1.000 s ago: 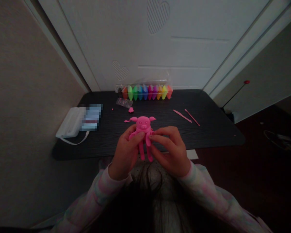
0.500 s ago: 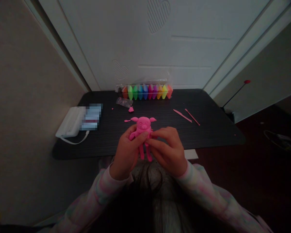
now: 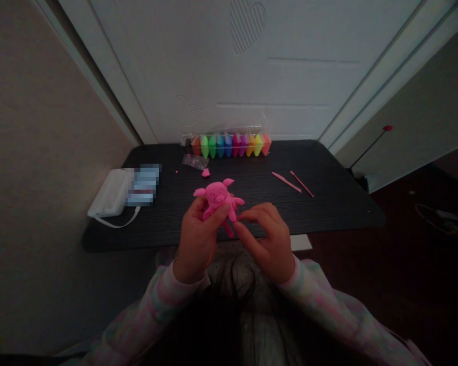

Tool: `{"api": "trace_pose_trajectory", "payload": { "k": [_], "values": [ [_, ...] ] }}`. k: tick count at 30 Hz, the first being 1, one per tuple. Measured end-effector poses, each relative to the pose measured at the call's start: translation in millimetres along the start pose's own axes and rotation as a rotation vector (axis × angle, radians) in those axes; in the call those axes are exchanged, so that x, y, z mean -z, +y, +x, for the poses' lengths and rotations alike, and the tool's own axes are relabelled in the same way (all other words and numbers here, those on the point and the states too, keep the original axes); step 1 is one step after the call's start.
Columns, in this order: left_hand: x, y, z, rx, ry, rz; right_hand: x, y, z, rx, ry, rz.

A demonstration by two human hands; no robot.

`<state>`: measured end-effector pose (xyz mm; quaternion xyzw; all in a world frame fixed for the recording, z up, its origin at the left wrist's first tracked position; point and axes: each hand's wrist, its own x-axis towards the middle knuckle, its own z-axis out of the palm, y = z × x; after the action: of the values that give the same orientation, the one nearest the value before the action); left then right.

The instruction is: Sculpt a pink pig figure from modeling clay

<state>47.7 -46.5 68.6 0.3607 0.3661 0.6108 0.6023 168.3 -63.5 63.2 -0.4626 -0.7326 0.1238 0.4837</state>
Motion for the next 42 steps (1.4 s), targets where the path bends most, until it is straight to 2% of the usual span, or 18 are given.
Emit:
{"api": "trace_pose_trajectory", "payload": {
  "k": [9,16,27,33,42],
  "values": [
    [-0.2,0.6,0.3,0.001,-0.019,0.018,-3.9,-3.6,4.0,-0.128,-0.073,0.149],
    [0.1,-0.4,0.8,0.055,-0.006,-0.051,-3.3,-2.9,3.0,-0.145,-0.086,0.183],
    [1.6,-0.1,1.7,0.008,0.015,-0.020,-3.2,1.7,0.6,-0.162,-0.109,0.218],
    [3.4,-2.2,0.1,-0.010,-0.027,0.019,-2.8,2.3,0.4,-0.197,-0.113,0.227],
    [5.4,-6.3,3.1,-0.014,0.014,0.085,-3.3,2.0,-0.1,-0.198,-0.145,0.219]
  ]
}}
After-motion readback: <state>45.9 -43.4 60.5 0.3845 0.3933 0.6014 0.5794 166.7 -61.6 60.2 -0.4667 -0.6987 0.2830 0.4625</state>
